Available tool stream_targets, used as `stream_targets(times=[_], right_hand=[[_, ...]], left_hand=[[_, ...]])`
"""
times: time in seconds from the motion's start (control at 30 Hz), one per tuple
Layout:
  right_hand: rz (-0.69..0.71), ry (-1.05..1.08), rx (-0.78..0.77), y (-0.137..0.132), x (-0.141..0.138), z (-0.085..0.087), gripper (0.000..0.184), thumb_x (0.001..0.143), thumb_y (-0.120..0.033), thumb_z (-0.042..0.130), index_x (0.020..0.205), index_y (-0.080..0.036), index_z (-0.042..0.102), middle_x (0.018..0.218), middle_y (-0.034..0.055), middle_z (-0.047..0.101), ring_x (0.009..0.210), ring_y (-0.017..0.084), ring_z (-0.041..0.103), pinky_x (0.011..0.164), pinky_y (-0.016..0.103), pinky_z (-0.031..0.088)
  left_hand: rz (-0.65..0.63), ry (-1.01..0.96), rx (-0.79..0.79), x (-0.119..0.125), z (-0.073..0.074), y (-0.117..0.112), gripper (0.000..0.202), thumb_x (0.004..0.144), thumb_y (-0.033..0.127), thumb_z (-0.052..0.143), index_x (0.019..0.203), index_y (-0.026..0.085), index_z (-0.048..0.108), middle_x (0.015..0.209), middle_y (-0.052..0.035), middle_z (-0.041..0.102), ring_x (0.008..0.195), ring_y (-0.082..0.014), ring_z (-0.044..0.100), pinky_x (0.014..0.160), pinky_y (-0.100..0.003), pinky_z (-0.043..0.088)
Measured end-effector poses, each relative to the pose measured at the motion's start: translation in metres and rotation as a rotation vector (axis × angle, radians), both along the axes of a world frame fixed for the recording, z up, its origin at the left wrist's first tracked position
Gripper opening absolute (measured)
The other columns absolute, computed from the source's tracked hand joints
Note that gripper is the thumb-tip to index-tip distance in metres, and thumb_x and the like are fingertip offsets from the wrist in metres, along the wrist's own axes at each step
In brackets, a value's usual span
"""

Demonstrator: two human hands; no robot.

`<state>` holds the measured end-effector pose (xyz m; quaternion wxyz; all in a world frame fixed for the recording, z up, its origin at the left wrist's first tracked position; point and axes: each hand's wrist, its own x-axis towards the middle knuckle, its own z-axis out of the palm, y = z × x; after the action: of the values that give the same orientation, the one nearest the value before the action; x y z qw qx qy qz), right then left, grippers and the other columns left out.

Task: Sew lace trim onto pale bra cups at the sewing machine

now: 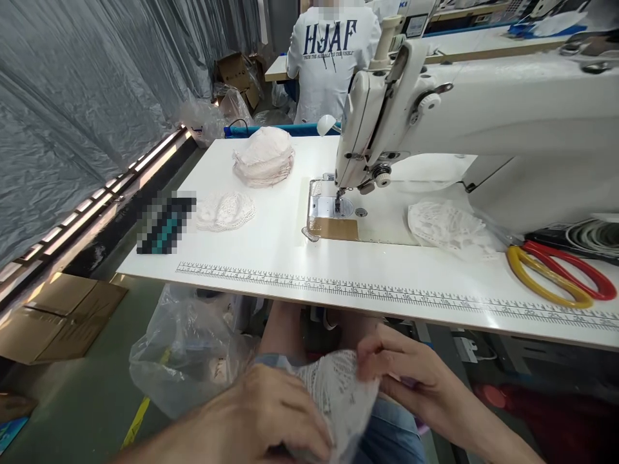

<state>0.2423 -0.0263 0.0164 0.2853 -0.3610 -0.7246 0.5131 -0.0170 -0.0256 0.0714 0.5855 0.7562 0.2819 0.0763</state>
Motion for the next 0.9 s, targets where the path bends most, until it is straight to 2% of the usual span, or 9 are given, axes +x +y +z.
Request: stream_targets(times=[0.1, 0.17, 0.27, 0.37, 0.47, 0.57, 0.7, 0.8, 0.9], right_hand=[[0.094, -0.016, 0.136, 0.0, -0.002, 0.016, 0.027, 0.092, -0.014, 0.046, 0.092, -0.027, 0.071, 0.093, 0.0057, 0.064, 0.081, 0.016, 0.062, 0.067, 0.025, 0.049], [0.118, 0.002, 0.149, 0.001, -0.005, 0.019, 0.028, 0.092, -0.013, 0.045, 0.091, -0.026, 0.069, 0.096, 0.0055, 0.063, 0.083, 0.016, 0.062, 0.069, 0.024, 0.049], [0.101, 0.058, 0.139, 0.0, -0.006, 0.016, 0.026, 0.094, -0.015, 0.043, 0.083, -0.023, 0.066, 0.097, 0.0065, 0.063, 0.089, 0.017, 0.061, 0.074, 0.027, 0.049], [-0.047, 0.105, 0.104, -0.007, -0.005, 0.003, 0.028, 0.096, -0.021, 0.038, 0.082, -0.021, 0.062, 0.104, 0.0082, 0.06, 0.097, 0.019, 0.06, 0.081, 0.03, 0.048], [-0.334, 0.088, 0.01, -0.021, -0.012, -0.019, 0.019, 0.095, -0.029, 0.043, 0.108, -0.024, 0.056, 0.117, 0.0094, 0.056, 0.109, 0.022, 0.055, 0.09, 0.033, 0.046], [-0.447, 0.054, -0.085, -0.03, -0.028, -0.041, 0.049, 0.085, -0.037, 0.059, 0.129, -0.024, 0.041, 0.125, 0.011, 0.052, 0.113, 0.024, 0.053, 0.092, 0.035, 0.047], [-0.344, 0.164, -0.325, -0.026, -0.039, -0.055, 0.035, 0.082, -0.043, 0.061, 0.107, -0.019, 0.055, 0.096, 0.0053, 0.062, 0.09, 0.022, 0.058, 0.077, 0.031, 0.048], [-0.226, 0.268, -0.499, -0.022, -0.029, -0.054, 0.028, 0.085, -0.045, 0.058, 0.086, -0.018, 0.06, 0.074, -0.0001, 0.056, 0.068, 0.015, 0.051, 0.061, 0.024, 0.042], [-0.211, 0.301, -0.561, -0.022, -0.015, -0.051, 0.029, 0.085, -0.044, 0.06, 0.078, -0.016, 0.06, 0.068, -0.0014, 0.052, 0.064, 0.012, 0.046, 0.058, 0.023, 0.036]], left_hand=[[0.165, -0.13, 0.029, 0.011, 0.001, 0.013, 0.022, 0.081, 0.029, 0.066, 0.102, 0.023, 0.07, 0.11, -0.0035, 0.067, 0.104, -0.0178, 0.06, 0.093, -0.026, 0.043], [0.271, -0.135, 0.088, 0.025, -0.012, 0.027, 0.047, 0.072, 0.03, 0.075, 0.117, 0.023, 0.062, 0.128, -0.0065, 0.056, 0.119, -0.0224, 0.05, 0.102, -0.031, 0.037], [0.14, -0.114, -0.088, 0.045, -0.032, 0.04, 0.057, 0.069, 0.03, 0.076, 0.121, 0.02, 0.057, 0.111, -0.0052, 0.064, 0.102, -0.0209, 0.058, 0.089, -0.029, 0.043], [0.185, 0.002, -0.171, 0.056, -0.043, 0.039, 0.033, 0.071, 0.03, 0.072, 0.1, 0.016, 0.066, 0.084, -0.0005, 0.065, 0.076, -0.0148, 0.058, 0.067, -0.023, 0.042], [0.351, 0.091, -0.147, 0.059, -0.051, 0.031, 0.016, 0.074, 0.027, 0.065, 0.081, 0.012, 0.067, 0.07, 0.0005, 0.06, 0.066, -0.012, 0.052, 0.06, -0.021, 0.036], [0.465, 0.078, -0.173, 0.057, -0.058, 0.026, 0.016, 0.075, 0.027, 0.061, 0.074, 0.011, 0.065, 0.066, -0.0004, 0.058, 0.063, -0.0115, 0.049, 0.058, -0.021, 0.035], [0.55, -0.007, -0.246, 0.048, -0.064, 0.024, 0.02, 0.076, 0.03, 0.063, 0.076, 0.011, 0.064, 0.065, 0.0004, 0.055, 0.059, -0.0092, 0.044, 0.055, -0.02, 0.033], [0.575, -0.058, -0.311, 0.039, -0.066, 0.024, 0.028, 0.076, 0.038, 0.065, 0.075, 0.01, 0.062, 0.066, 0.0009, 0.053, 0.06, -0.0085, 0.042, 0.056, -0.02, 0.032], [0.561, -0.102, -0.501, 0.034, -0.069, 0.023, 0.035, 0.071, 0.044, 0.071, 0.077, 0.01, 0.063, 0.071, -0.0006, 0.056, 0.065, -0.0096, 0.047, 0.061, -0.021, 0.035]])
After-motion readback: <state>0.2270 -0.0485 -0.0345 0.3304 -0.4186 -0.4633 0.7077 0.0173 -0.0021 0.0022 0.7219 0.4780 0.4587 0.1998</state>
